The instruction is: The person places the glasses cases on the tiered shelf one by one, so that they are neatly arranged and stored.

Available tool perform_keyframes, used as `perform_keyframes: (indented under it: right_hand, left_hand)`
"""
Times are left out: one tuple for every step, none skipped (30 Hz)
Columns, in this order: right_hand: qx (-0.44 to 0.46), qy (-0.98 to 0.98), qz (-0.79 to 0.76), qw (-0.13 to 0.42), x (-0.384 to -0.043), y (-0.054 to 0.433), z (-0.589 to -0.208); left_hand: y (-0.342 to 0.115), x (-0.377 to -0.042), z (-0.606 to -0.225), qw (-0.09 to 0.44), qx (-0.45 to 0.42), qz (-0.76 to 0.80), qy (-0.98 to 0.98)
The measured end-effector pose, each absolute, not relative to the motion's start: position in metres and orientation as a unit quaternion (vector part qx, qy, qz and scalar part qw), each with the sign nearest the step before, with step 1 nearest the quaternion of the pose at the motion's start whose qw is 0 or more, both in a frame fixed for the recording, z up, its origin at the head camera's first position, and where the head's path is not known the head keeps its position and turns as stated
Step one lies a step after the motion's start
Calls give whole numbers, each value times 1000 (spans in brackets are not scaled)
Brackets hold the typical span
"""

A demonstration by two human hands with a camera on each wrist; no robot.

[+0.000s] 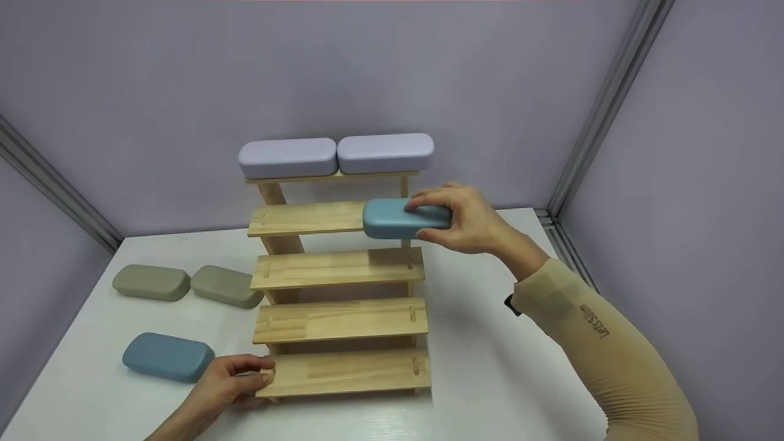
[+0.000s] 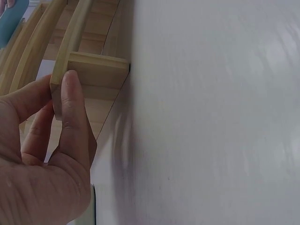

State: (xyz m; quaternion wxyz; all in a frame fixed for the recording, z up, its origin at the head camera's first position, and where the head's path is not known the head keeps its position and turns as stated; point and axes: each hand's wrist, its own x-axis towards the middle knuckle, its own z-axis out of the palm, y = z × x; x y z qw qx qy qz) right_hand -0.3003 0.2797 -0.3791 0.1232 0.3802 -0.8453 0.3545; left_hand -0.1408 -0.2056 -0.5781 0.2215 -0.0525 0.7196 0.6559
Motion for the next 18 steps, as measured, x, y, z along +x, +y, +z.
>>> perform_keyframes:
  right_hand:
    - [380, -847, 352, 123, -302, 277, -379]
    - [379, -848, 351, 121, -303, 275, -380]
    - [377, -849, 350, 120, -305, 273, -380]
    - [375, -851, 349, 118, -307, 271, -381]
    - [374, -851, 350, 116, -308, 269, -381]
    - [372, -852, 350, 113, -310, 267, -382]
    - [370, -852, 353, 110, -311, 265, -382]
    - [370, -852, 354, 108, -312, 263, -383]
    - [370, -853, 353, 106, -314, 261, -383]
    - [370, -853, 353, 105, -315, 259, -383]
    - [370, -853, 353, 104, -316, 257, -384]
    - [369, -854, 351, 104, -317, 256, -384]
    - [371, -855, 348, 105, -319, 254, -384]
    - [372, -855, 345, 106, -321, 252, -384]
    - [371, -856, 344, 106, -322, 250, -384]
    - [370, -857, 343, 105, -324, 249, -384]
    - [369, -858, 342, 103, -325, 247, -384]
    - [369, -858, 342, 103, -326, 246, -385]
  left_hand:
    - [-205, -141, -578, 221, -52, 655, 720]
    - [-205, -141, -579, 221, -51, 655, 721]
    - [-205, -141, -579, 221, -50, 654, 721]
    - [-205, -141, -579, 221, -49, 654, 722]
    - [-205, -141, -579, 221, -48, 654, 722]
    - [-206, -141, -579, 221, -46, 654, 722]
    - [-206, -141, -580, 221, -44, 654, 722]
    - [-206, -141, -580, 222, -43, 655, 722]
    - [-206, -141, -580, 222, -41, 655, 721]
    - [-206, -141, -580, 222, -40, 656, 721]
    - [-206, -141, -580, 222, -40, 657, 719]
    - [-206, -141, -580, 222, -41, 658, 718]
    - [-206, -141, -580, 222, -42, 658, 718]
    - [-206, -141, -581, 222, -44, 658, 718]
    - [-206, -141, -581, 222, -46, 657, 719]
    - [-206, -141, -581, 222, -47, 656, 720]
    - [-206, -141, -581, 222, -49, 656, 720]
    - [-205, -141, -581, 222, -50, 654, 721]
